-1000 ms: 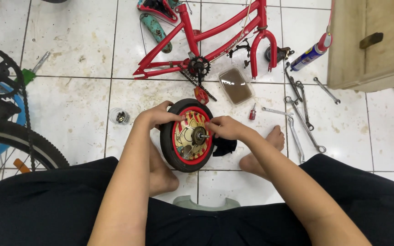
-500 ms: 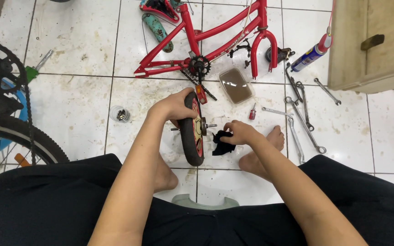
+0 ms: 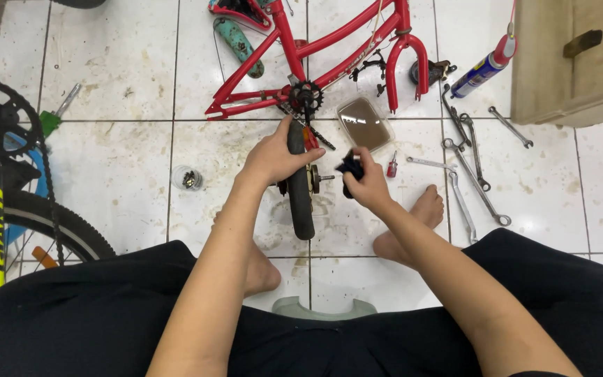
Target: The person cleans the hub and spokes of a small bicycle wheel using a black cloth and a liquid from a container. They wipe the wheel thoroughly, dip the cloth into the liquid, and continue cleaning the surface and inner parts of the wheel.
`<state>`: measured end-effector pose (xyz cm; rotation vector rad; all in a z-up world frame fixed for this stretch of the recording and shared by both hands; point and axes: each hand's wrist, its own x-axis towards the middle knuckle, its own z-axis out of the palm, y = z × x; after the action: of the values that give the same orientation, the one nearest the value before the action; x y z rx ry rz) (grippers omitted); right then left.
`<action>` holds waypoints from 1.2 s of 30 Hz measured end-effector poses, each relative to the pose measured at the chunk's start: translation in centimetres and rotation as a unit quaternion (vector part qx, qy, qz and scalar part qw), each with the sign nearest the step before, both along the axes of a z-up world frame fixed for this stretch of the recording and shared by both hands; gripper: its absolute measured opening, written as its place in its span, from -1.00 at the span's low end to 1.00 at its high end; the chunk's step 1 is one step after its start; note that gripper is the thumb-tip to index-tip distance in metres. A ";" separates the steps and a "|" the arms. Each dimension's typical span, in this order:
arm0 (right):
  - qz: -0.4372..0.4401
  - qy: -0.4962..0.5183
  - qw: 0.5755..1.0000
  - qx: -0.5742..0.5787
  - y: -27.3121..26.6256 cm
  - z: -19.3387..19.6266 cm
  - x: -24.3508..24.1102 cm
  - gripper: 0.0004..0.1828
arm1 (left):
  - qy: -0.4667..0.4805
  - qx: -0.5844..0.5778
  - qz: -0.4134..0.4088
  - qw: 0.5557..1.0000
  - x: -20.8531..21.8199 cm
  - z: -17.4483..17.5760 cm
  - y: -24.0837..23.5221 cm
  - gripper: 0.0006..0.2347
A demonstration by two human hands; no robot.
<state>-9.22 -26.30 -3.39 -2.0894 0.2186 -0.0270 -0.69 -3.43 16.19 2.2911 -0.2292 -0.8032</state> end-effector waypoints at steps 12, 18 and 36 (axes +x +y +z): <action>0.121 -0.221 0.968 -0.018 8.7 4.1 -1.9 -0.79 | -0.053 -0.007 0.068 0.996 1.7 -7.6 1.5 -0.22; 0.100 -0.211 0.972 0.011 8.5 6.2 -1.0 -0.80 | -0.009 -0.061 0.086 0.994 1.0 -4.2 2.3 -0.20; 0.380 -0.034 0.895 -0.229 0.4 1.7 -4.1 -0.58 | 0.018 0.034 0.081 0.996 4.3 -8.4 7.0 -0.28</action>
<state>-13.34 -25.91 -1.69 -2.5010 -0.7239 0.3499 3.65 3.56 7.80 2.3205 -0.0004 -0.7796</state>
